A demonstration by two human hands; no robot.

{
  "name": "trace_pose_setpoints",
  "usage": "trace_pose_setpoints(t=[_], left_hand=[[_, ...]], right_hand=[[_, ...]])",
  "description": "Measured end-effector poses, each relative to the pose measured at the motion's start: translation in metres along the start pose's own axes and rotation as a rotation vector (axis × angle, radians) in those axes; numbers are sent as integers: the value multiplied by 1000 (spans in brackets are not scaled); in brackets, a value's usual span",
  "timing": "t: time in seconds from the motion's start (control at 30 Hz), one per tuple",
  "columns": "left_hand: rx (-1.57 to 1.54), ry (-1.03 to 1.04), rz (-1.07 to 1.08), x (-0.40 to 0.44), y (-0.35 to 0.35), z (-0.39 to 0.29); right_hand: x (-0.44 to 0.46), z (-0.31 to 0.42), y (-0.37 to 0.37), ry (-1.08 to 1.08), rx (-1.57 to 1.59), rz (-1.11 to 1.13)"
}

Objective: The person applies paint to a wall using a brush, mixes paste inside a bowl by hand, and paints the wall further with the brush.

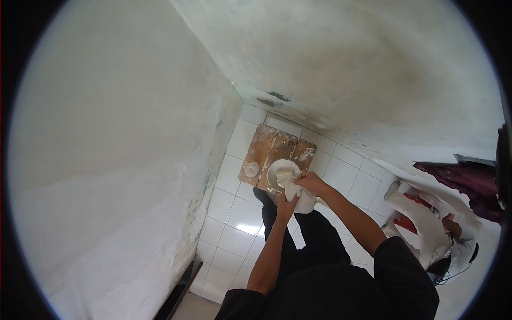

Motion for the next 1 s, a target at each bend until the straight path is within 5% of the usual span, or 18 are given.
trace_pose_setpoints(t=[0.13, 0.43, 0.67, 0.77, 0.83, 1.0], left_hand=[[-158, -137, -15, 20, -7, 27], [-337, -543, 10, 45, -12, 38], [-440, -595, 41, 51, -11, 50], [-431, -537, 37, 52, -15, 45], [-153, -396, 53, 54, -21, 38], [-310, -494, -25, 60, -23, 43]], right_hand=[[23, -20, 4, 193, 159, -35], [68, -45, 3, 206, 161, -72], [88, -61, 4, 220, -129, -49], [73, -52, 10, 318, 123, -93], [76, -54, 13, 287, 156, -82], [90, -67, 12, 244, 227, -74]])
Point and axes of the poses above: each hand's wrist, its own x-axis towards the middle knuckle, its own y-axis out of the palm, z = x × y, the point moved 5 cm from there along x, towards the middle knuckle, and after that the axes turned 4 degrees about z, right-handed, at the moved point
